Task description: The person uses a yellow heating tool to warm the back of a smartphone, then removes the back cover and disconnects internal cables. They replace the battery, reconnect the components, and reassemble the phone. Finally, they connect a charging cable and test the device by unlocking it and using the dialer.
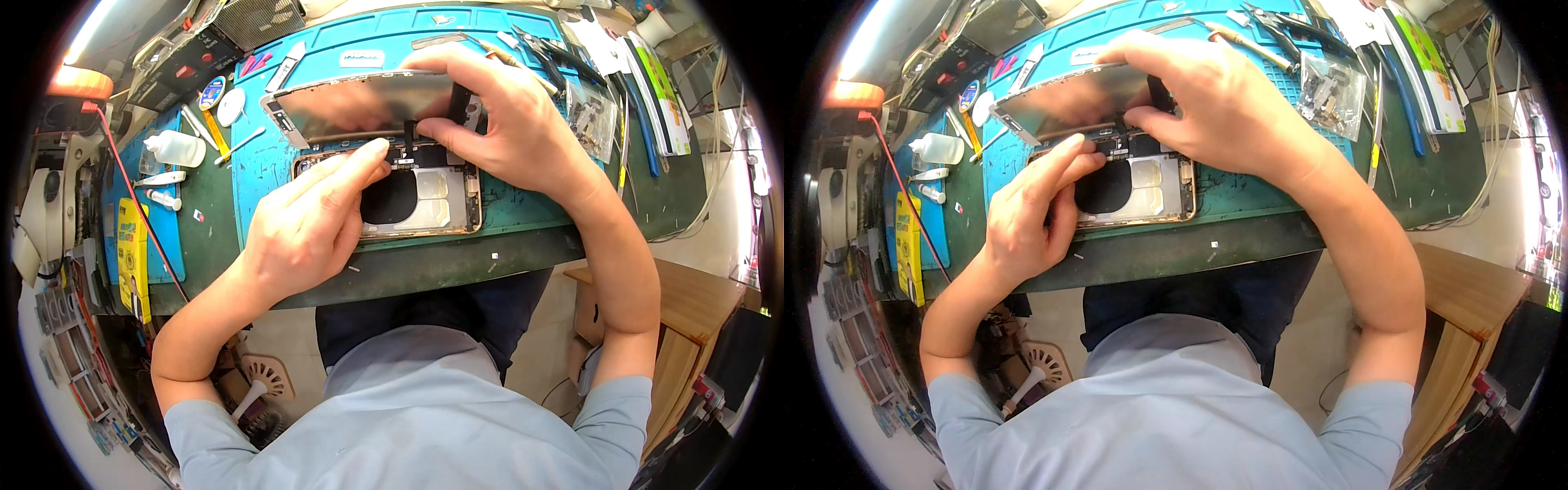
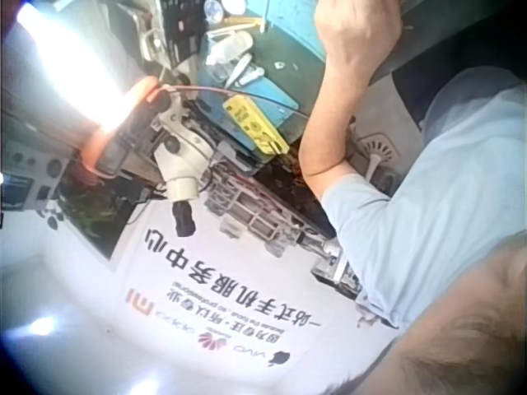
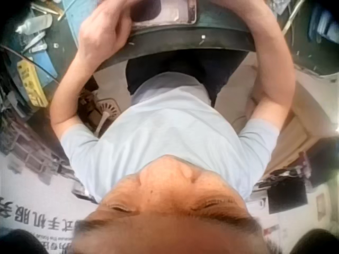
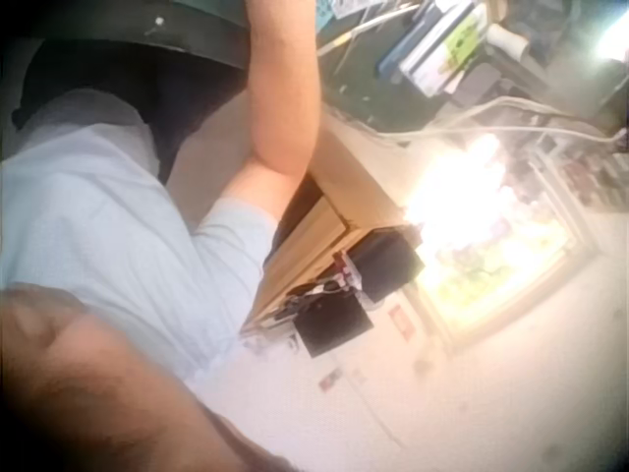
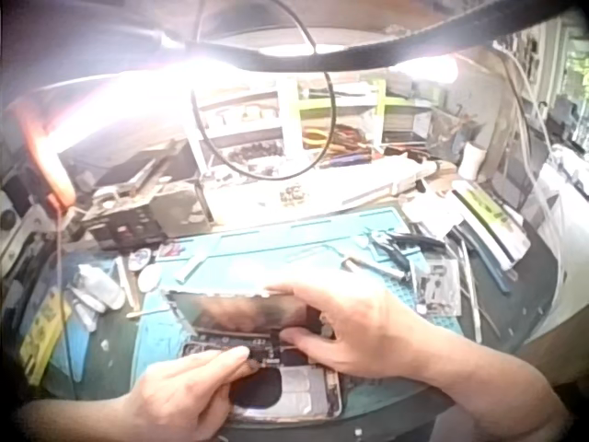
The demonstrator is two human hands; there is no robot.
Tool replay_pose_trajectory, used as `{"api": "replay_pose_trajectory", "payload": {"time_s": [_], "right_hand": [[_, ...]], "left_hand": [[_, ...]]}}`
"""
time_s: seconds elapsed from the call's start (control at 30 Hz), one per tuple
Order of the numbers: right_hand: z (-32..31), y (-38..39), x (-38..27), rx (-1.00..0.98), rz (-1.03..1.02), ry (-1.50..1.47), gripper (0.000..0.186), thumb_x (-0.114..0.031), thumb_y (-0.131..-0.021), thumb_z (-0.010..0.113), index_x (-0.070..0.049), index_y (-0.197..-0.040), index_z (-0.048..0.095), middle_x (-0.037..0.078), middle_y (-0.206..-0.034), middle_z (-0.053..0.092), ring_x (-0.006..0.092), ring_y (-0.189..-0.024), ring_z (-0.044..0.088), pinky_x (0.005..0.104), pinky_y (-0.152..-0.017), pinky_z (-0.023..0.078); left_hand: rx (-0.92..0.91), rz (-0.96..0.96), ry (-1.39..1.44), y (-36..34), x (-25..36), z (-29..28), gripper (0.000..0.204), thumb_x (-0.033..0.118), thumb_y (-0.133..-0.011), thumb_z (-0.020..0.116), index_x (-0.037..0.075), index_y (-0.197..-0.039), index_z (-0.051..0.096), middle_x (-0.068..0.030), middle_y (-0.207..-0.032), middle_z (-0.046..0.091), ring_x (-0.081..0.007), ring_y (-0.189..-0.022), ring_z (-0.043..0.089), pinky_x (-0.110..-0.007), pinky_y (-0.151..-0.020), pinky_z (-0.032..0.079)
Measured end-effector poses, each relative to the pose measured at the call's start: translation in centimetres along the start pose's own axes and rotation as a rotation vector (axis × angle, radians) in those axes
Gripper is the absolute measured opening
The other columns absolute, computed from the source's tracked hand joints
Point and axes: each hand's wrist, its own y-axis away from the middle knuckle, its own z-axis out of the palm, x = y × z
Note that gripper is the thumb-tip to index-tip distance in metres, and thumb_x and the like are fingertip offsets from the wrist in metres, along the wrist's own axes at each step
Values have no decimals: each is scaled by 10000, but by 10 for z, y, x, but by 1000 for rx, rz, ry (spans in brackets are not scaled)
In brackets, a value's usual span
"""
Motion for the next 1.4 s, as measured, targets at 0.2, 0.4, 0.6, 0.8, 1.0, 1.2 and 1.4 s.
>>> {"api": "replay_pose_trajectory", "payload": {"time_s": [0.2,0.4,0.6,0.8,1.0,1.2,1.4], "right_hand": [[1,-1,-1,22,-35,-2,458,-94,-816,771,-98,-1250,626,118,-906,690,283,-855,699,401,-808,547],[-1,-1,-1,-26,7,-44,486,-68,-797,801,-73,-1256,641,127,-1076,695,302,-956,677,389,-896,526],[-3,0,-5,-49,70,-43,505,-45,-780,818,-61,-1255,647,127,-1147,700,304,-982,675,384,-925,523],[-2,1,-4,-62,96,-65,511,-31,-780,815,-62,-1260,643,125,-1155,699,304,-995,674,380,-932,519],[-1,0,-2,-31,39,-70,514,-36,-782,818,-57,-1263,637,122,-1150,699,308,-1006,671,380,-956,505],[-2,0,-5,-50,61,-85,506,-47,-790,814,-53,-1263,635,129,-1147,698,313,-1003,670,387,-965,500],[-1,1,-2,-37,45,-58,512,-41,-784,813,-55,-1264,636,131,-1139,699,314,-986,678,388,-964,499]], "left_hand": [[96,-25,15,5,-4,3,559,-112,-793,666,-44,-1344,597,-177,-1184,695,-349,-983,709,-415,-849,596],[-59,-19,-162,-3,4,-7,419,9,-798,722,-5,-1217,706,-154,-1117,674,-343,-1000,650,-437,-929,522],[-178,-59,-197,-7,8,-9,383,142,-832,744,39,-1200,738,-121,-1144,646,-322,-1040,616,-433,-946,496],[-174,-65,-169,-10,6,-10,379,49,-814,726,32,-1193,738,-125,-1131,650,-324,-1036,621,-430,-931,503],[9,-132,-42,0,-7,-11,358,-60,-814,688,-21,-1169,720,-145,-1063,683,-329,-940,655,-406,-857,531],[-115,-144,-90,1,0,-18,396,61,-821,748,2,-1211,712,-147,-1143,676,-344,-1024,642,-433,-936,511],[-222,-115,-167,4,3,-20,462,253,-874,734,21,-1272,699,-156,-1240,637,-354,-1111,612,-445,-987,493]]}}
